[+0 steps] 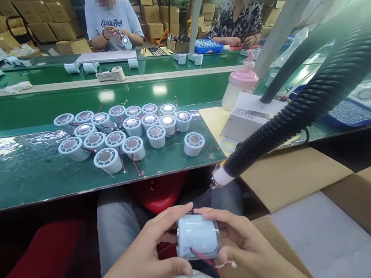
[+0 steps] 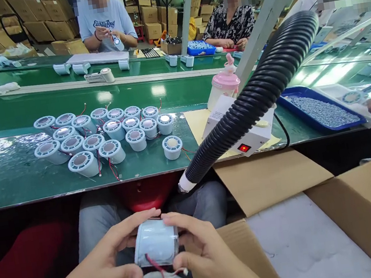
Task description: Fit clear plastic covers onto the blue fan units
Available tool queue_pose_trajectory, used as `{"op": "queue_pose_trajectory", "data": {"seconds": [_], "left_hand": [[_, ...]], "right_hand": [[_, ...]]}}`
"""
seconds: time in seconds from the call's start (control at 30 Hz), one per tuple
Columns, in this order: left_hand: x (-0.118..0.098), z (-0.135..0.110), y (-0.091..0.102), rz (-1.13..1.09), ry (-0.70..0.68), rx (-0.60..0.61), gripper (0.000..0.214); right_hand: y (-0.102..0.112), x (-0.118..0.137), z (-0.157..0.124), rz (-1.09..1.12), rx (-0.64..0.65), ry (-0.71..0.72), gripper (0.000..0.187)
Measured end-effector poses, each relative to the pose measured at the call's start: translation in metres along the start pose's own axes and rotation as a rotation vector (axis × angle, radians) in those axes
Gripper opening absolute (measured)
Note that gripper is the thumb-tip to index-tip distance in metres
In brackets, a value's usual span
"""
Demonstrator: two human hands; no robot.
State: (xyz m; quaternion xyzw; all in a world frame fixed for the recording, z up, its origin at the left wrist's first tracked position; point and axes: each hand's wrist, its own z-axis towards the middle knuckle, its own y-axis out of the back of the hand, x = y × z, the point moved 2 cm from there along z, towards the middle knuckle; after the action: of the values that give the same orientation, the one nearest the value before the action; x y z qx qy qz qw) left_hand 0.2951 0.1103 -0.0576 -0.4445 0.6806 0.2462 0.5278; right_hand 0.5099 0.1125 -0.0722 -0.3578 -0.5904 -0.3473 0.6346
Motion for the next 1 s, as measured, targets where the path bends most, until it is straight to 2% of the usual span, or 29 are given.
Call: {"op": "queue_pose_trajectory", "data": {"seconds": [0.07, 0.2, 0.27, 0.4, 0.53, 0.67, 0.73, 0.83, 0.93, 1.0], "left_hand": [[-0.002, 0.001, 0.0, -0.044, -0.026, 0.046, 0.066], [0.005, 0.004, -0.003, -0.236, 0.025, 0.116, 0.067], [0.01, 0.006, -0.004, -0.273, 0.047, 0.116, 0.072], [0.014, 0.01, -0.005, -0.277, 0.05, 0.128, 0.072], [0.005, 0.016, -0.003, -0.193, 0.026, 0.178, 0.068], [0.004, 0.023, -0.003, -0.211, 0.037, 0.214, 0.068], [0.01, 0.025, -0.005, -0.249, 0.066, 0.22, 0.07], [0.023, 0.026, -0.008, -0.282, 0.094, 0.236, 0.074], [0.028, 0.025, 0.001, -0.248, 0.131, 0.215, 0.069], [0.019, 0.032, 0.019, -0.131, 0.136, 0.186, 0.062]], "right_hand": [[0.0, -0.002, 0.001, 0.137, -0.027, -0.089, 0.04], [0.002, 0.003, 0.003, -0.063, -0.038, -0.037, 0.035], [0.002, 0.006, 0.005, -0.077, -0.043, -0.04, 0.035], [0.0, 0.003, 0.004, 0.098, -0.079, -0.144, 0.033], [0.003, 0.002, 0.0, 0.208, -0.129, -0.167, 0.037], [0.009, 0.003, -0.004, 0.061, -0.129, -0.119, 0.034], [0.008, 0.0, -0.004, 0.013, -0.11, -0.108, 0.033], [-0.001, -0.007, -0.003, 0.024, -0.121, -0.171, 0.034], [-0.009, -0.011, -0.004, 0.145, -0.105, -0.27, 0.048], [0.0, -0.011, -0.008, 0.047, -0.078, -0.276, 0.049]]}}
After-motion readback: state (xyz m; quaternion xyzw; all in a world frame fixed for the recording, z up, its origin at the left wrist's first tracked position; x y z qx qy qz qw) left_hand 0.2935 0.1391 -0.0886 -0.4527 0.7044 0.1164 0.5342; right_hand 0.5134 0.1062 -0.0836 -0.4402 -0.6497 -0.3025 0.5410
